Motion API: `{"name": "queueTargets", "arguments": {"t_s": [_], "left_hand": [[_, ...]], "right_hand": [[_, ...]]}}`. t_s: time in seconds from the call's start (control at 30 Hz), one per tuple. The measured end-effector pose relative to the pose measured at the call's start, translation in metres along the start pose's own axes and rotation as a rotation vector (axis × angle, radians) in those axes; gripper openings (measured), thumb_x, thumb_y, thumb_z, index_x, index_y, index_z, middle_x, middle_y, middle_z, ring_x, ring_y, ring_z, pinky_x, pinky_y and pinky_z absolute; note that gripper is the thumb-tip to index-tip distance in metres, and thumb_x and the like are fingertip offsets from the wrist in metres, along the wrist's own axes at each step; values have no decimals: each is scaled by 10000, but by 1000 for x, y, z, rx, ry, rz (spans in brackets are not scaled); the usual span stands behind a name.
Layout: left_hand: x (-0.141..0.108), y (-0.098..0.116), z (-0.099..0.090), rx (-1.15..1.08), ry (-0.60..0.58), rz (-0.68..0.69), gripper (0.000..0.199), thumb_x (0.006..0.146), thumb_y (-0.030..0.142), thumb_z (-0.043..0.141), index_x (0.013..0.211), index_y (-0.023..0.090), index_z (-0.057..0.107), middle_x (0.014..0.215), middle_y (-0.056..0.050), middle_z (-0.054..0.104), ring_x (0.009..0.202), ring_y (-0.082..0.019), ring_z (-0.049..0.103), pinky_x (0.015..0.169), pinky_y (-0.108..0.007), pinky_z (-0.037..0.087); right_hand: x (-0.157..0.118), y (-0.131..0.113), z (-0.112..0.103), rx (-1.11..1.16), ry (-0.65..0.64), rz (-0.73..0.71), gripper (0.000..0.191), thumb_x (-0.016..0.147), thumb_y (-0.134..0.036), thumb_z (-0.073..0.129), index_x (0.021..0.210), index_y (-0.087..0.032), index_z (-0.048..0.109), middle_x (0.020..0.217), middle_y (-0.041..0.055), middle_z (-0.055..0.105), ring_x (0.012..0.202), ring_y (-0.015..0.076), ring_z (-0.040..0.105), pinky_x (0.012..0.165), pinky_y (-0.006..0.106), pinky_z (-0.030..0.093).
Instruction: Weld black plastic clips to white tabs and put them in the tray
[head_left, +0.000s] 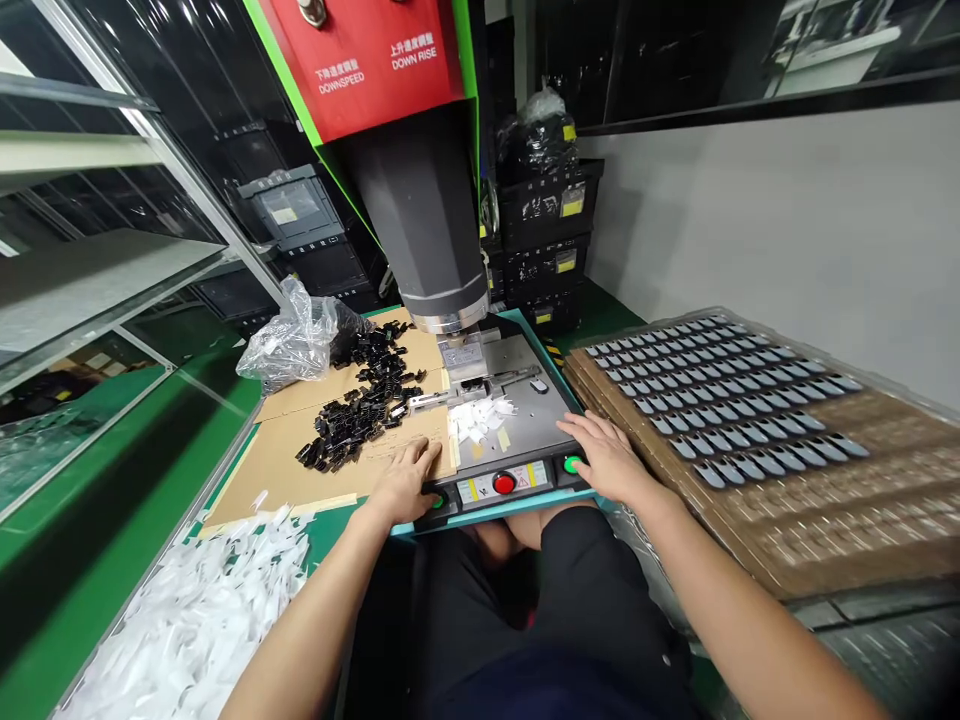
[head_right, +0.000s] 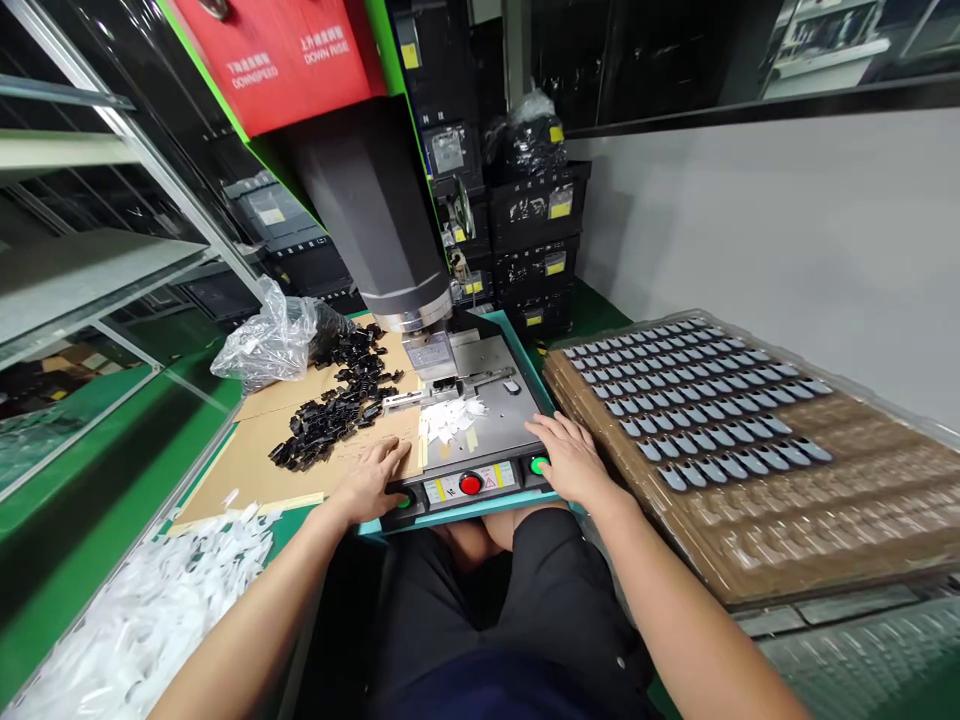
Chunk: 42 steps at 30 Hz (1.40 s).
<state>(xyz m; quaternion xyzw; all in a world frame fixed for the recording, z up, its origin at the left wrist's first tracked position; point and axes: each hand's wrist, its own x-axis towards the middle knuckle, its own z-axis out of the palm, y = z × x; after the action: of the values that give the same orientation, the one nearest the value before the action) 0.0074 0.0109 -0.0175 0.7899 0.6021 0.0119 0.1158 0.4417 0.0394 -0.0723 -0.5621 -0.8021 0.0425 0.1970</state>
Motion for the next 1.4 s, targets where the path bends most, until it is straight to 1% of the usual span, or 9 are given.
{"name": "queueTargets", "arguments": {"t_s": [0.1, 0.2, 0.37, 0.5, 0.7, 0.9, 1.07, 1.27, 1.4], "left_hand": [[9, 11, 0, -47, 21, -35, 964, 853, 600, 757, 1685, 292, 379, 1754, -135, 368, 1638, -356, 323, 1331, -503, 301], [30, 31, 6, -97, 69, -92, 1022, 932, 790, 556, 1724, 208, 274, 1803, -179, 250, 1674, -365, 230, 1349, -516, 236], [71, 66, 25, -75, 167, -153, 1027, 996, 797, 376, 1737, 114, 179, 1811, -228, 178, 1698, -380, 124, 1369, -575, 80], [86, 81, 34, -67, 206, -191, 1050, 998, 785, 347, 1728, 45, 198, 1799, -265, 176, 1695, -401, 112, 1375, -543, 67], [87, 90, 36, -1, 221, -230, 1062, 1018, 759, 312, 1711, -37, 195, 1782, -307, 171, 1686, -425, 134, 1368, -566, 104], [87, 90, 43, -43, 293, -225, 1026, 1016, 749, 353, 1701, -9, 263, 1772, -302, 221, 1678, -431, 172, 1363, -591, 108], [87, 79, 45, -212, 389, -170, 950, 1028, 704, 420, 1673, 14, 325, 1765, -301, 264, 1670, -424, 218, 1353, -596, 167], [114, 50, 12, -339, 652, -108, 680, 972, 508, 660, 1524, 131, 538, 1613, -252, 520, 1597, -413, 368, 1314, -589, 282], [145, 42, -14, -373, 631, -28, 487, 897, 421, 769, 1316, 195, 667, 1338, -184, 710, 1405, -390, 558, 1221, -557, 407]], "right_hand": [[18, -22, 3, 36, 37, -29, 623, 968, -357, 586, 1582, -263, 537, 1666, 97, 518, 1605, 343, 368, 1300, 590, 340], [49, -53, 14, 72, 40, -88, 718, 1024, -427, 526, 1676, -157, 391, 1726, 164, 423, 1635, 324, 329, 1324, 556, 321], [95, -95, 35, -5, -82, -68, 800, 1037, -421, 500, 1709, -44, 285, 1772, 231, 286, 1662, 354, 271, 1366, 541, 222], [103, -102, 41, -50, -78, -90, 771, 1054, -417, 461, 1687, -1, 324, 1765, 251, 281, 1666, 359, 253, 1376, 531, 188], [99, -99, 41, -36, -74, -109, 729, 1061, -398, 430, 1688, -34, 358, 1774, 223, 281, 1670, 351, 247, 1375, 521, 195], [96, -101, 39, -7, -62, -124, 724, 1056, -377, 447, 1694, -46, 362, 1784, 216, 256, 1670, 374, 236, 1375, 531, 195], [94, -93, 45, 95, 26, -121, 701, 1063, -368, 442, 1696, -78, 368, 1786, 182, 282, 1675, 346, 232, 1366, 524, 235], [127, -91, 33, 242, 132, -50, 647, 1022, -335, 582, 1624, -123, 478, 1647, 174, 524, 1619, 328, 337, 1317, 502, 321], [164, -105, 19, 252, 104, 47, 629, 969, -329, 703, 1548, -150, 535, 1439, 182, 676, 1390, 330, 544, 1183, 467, 441]]}}
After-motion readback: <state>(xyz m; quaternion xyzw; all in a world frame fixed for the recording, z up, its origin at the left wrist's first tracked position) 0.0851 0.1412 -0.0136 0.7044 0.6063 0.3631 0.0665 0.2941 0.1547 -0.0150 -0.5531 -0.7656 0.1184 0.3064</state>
